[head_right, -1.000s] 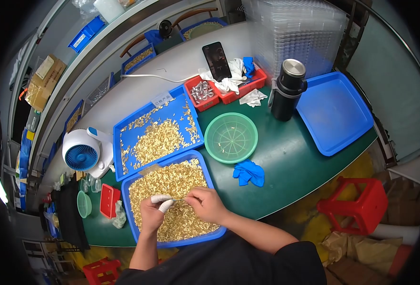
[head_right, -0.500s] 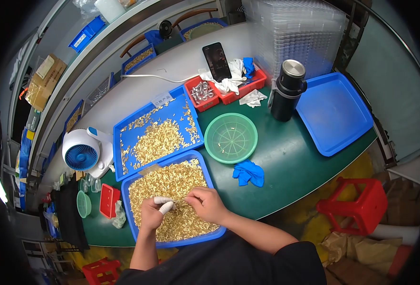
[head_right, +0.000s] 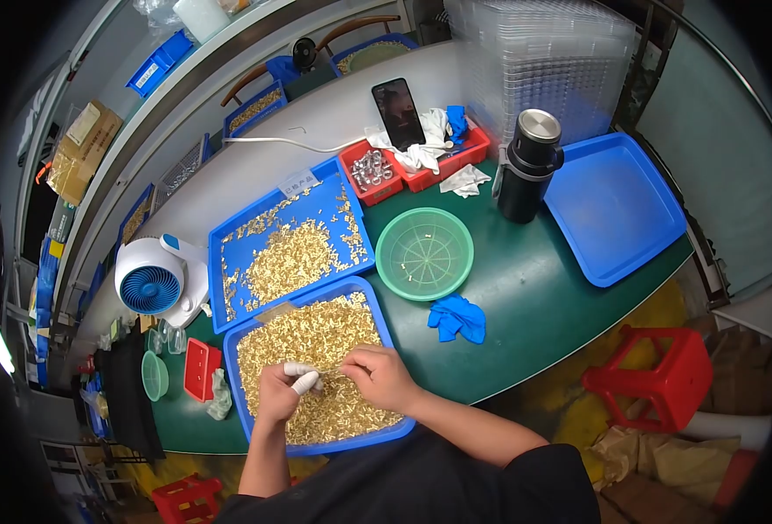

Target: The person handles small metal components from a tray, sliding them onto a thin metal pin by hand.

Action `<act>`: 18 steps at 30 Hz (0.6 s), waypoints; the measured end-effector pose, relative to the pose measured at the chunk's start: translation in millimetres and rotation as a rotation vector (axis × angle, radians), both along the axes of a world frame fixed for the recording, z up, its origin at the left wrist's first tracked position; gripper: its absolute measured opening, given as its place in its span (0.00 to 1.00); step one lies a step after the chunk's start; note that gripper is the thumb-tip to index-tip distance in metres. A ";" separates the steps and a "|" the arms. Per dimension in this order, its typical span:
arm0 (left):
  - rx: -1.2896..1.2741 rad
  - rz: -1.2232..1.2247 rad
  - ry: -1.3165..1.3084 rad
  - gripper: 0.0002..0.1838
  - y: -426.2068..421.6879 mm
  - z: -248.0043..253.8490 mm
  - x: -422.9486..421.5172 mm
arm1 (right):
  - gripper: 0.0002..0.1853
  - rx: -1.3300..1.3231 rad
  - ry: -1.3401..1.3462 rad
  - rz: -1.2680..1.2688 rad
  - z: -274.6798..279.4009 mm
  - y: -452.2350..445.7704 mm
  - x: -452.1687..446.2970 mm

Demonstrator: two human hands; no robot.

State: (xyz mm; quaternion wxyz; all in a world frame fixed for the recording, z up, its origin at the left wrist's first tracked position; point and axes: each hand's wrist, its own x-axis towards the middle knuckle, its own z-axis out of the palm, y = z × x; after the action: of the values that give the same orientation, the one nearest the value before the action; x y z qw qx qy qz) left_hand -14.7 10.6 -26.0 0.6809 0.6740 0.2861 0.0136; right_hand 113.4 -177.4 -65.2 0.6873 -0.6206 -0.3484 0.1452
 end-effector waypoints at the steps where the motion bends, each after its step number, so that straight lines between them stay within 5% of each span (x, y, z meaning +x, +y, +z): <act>1: 0.034 -0.008 -0.007 0.04 -0.4 0.1 -0.3 | 0.03 0.011 -0.013 -0.004 0.2 0.0 -0.3; 3: 0.102 -0.023 -0.020 0.04 -2.2 2.6 -0.7 | 0.03 -0.005 0.012 0.000 0.4 -0.2 -0.4; 6: 0.635 -0.122 -0.232 0.03 -8.7 13.5 8.8 | 0.04 -0.054 0.103 0.021 6.4 -1.6 -0.6; 9: 0.773 -0.155 -0.223 0.04 -9.3 15.4 9.6 | 0.04 -0.072 0.102 0.035 4.7 -3.0 0.5; 15: 0.207 -0.042 0.057 0.06 -2.2 0.1 0.0 | 0.05 -0.037 0.030 0.024 -2.2 -1.4 0.6; 18: 0.450 -0.046 -0.128 0.07 -4.3 1.3 2.1 | 0.05 -0.039 0.099 0.029 4.5 -1.8 -0.3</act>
State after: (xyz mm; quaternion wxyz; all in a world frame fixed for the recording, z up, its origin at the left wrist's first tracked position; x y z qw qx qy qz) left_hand -12.6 6.3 -24.7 0.5305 0.8129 0.2165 0.1043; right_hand 113.1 -179.2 -60.7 0.6891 -0.6211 -0.3201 0.1923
